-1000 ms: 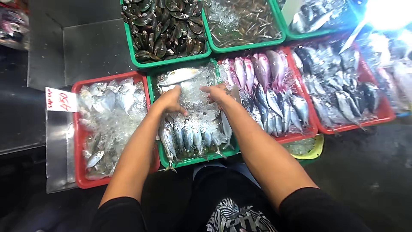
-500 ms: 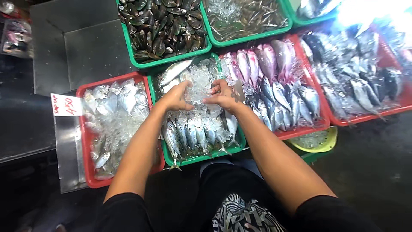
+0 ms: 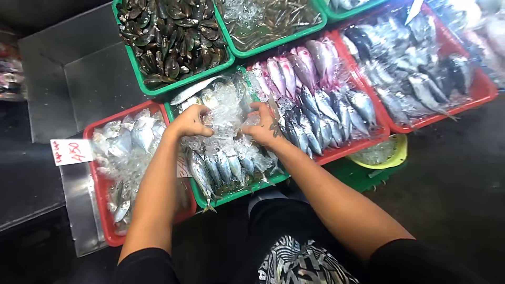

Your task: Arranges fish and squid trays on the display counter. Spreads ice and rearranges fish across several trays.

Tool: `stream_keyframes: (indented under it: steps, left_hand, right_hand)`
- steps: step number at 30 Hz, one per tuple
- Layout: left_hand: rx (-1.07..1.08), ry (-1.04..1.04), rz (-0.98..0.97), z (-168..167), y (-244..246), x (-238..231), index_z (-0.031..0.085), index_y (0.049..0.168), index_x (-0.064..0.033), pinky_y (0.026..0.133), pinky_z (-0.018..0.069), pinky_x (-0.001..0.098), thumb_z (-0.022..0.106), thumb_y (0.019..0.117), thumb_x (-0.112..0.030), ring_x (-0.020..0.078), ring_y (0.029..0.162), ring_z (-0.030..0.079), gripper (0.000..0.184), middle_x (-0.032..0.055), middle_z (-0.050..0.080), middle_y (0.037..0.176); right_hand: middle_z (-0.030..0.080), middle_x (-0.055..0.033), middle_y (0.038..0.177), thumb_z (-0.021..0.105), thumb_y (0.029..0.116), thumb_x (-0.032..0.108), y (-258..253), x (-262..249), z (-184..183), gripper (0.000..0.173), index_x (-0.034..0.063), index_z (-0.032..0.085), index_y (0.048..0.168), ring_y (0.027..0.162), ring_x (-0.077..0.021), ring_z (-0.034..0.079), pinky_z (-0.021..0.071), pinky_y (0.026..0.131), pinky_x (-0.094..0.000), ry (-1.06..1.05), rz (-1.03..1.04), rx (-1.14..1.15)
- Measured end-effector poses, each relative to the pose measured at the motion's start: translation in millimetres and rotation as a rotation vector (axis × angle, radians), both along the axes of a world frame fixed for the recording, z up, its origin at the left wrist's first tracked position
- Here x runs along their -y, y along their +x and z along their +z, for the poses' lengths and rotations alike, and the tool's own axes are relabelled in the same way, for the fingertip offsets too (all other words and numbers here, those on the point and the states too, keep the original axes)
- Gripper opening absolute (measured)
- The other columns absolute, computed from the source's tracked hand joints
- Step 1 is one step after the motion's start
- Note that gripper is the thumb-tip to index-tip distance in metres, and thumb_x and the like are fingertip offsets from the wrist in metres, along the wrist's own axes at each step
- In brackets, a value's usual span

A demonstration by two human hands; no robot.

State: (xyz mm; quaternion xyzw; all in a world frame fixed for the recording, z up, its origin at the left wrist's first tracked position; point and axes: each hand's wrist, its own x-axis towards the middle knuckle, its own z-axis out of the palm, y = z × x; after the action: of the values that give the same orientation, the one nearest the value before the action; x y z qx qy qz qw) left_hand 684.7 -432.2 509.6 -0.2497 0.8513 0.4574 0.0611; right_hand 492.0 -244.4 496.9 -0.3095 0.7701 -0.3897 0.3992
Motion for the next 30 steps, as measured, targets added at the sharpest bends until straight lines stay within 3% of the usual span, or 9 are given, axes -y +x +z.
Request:
stream_keyframes:
  steps: [2,5,7,9,12,16,19,24,30]
  left_hand:
    - [-0.021,0.053,0.007,5,6,-1,0.07,0.109,-0.003,0.079,0.0598,0.0392,0.087,0.0615,-0.023,0.0151,0.088,0.07,0.054,0.0081,0.073,0.097]
    - [-0.084,0.083,0.056,13,25,-6,0.07,0.108,-0.005,0.077,0.0593,0.0327,0.085,0.0596,-0.028,0.0086,0.086,0.068,0.055,0.0029,0.072,0.095]
    - [-0.208,0.089,0.12,21,33,-19,0.069,0.109,-0.0087,0.072,0.0583,0.0256,0.084,0.0592,-0.035,0.003,0.082,0.066,0.059,-0.0024,0.071,0.095]
    - [-0.343,0.168,0.164,22,24,-34,0.069,0.115,-0.0212,0.071,0.0596,0.02,0.09,0.0582,-0.05,-0.0016,0.084,0.068,0.067,-0.0113,0.072,0.099]
    - [-0.543,0.236,0.179,38,-12,-77,0.067,0.119,-0.0331,0.073,0.0592,0.0161,0.092,0.0618,-0.051,-0.006,0.087,0.068,0.065,-0.02,0.072,0.103]
    - [-0.695,0.319,0.077,42,-106,-172,0.063,0.128,-0.0351,0.083,0.059,0.0175,0.091,0.0681,-0.042,-0.0055,0.099,0.067,0.066,-0.0215,0.07,0.113]
    - [-0.684,0.46,0.042,15,-199,-259,0.066,0.122,-0.0268,0.082,0.062,0.0263,0.093,0.0659,-0.037,0.003,0.097,0.07,0.063,-0.0124,0.072,0.11]
    - [-0.568,0.722,0.029,-63,-354,-402,0.063,0.119,0.0046,0.087,0.0621,0.0361,0.09,0.0672,-0.023,0.0154,0.098,0.071,0.065,0.0081,0.073,0.108]
    - [-0.325,1.029,0.12,-172,-475,-494,0.06,0.119,0.0078,0.082,0.0627,0.0381,0.081,0.0737,-0.013,0.0182,0.089,0.073,0.054,0.0122,0.074,0.1]
  right_hand:
    - [0.065,-0.0153,0.125,0.082,0.0655,0.013,-1,-13,14,0.089,0.0114,0.044,0.146,0.112,-0.0302,0.065,0.0559,0.089,-0.0536,-0.027,-0.003,0.056]
    - [0.066,-0.0136,0.123,0.079,0.0698,0.007,-3,-44,34,0.084,0.0157,0.044,0.146,0.098,-0.0298,0.068,0.0584,0.072,-0.0506,-0.11,0.02,0.223]
    - [0.067,-0.0129,0.12,0.077,0.0683,0.002,-11,-67,43,0.083,0.0147,0.046,0.144,0.097,-0.0269,0.068,0.0595,0.073,-0.0474,-0.169,0.004,0.354]
    - [0.065,-0.0132,0.123,0.076,0.0716,-0.002,-30,-99,50,0.08,0.0138,0.047,0.144,0.1,-0.0256,0.068,0.0604,0.079,-0.0457,-0.19,-0.006,0.477]
    - [0.065,-0.0144,0.124,0.069,0.0781,-0.002,-59,-151,52,0.067,0.0073,0.05,0.141,0.1,-0.0224,0.068,0.0599,0.083,-0.0403,-0.302,0.04,0.663]
    - [0.064,-0.0153,0.123,0.061,0.0856,0.004,-111,-232,50,0.051,0.0017,0.052,0.136,0.1,-0.0238,0.068,0.0606,0.083,-0.0409,-0.419,-0.067,0.922]
    - [0.069,-0.0122,0.113,0.06,0.0829,0.007,-160,-297,35,0.05,0.0055,0.055,0.133,0.096,-0.0214,0.069,0.0596,0.084,-0.0418,-0.493,-0.354,0.979]
    - [0.069,-0.0131,0.113,0.059,0.0813,0.008,-277,-423,-20,0.053,0.0079,0.05,0.134,0.099,-0.0247,0.07,0.0606,0.083,-0.0463,-0.582,-0.716,0.906]
    - [0.068,-0.0128,0.116,0.052,0.0828,0.008,-411,-506,-131,0.055,0.0081,0.049,0.138,0.097,-0.0232,0.069,0.0606,0.081,-0.0437,-0.419,-0.704,0.831]
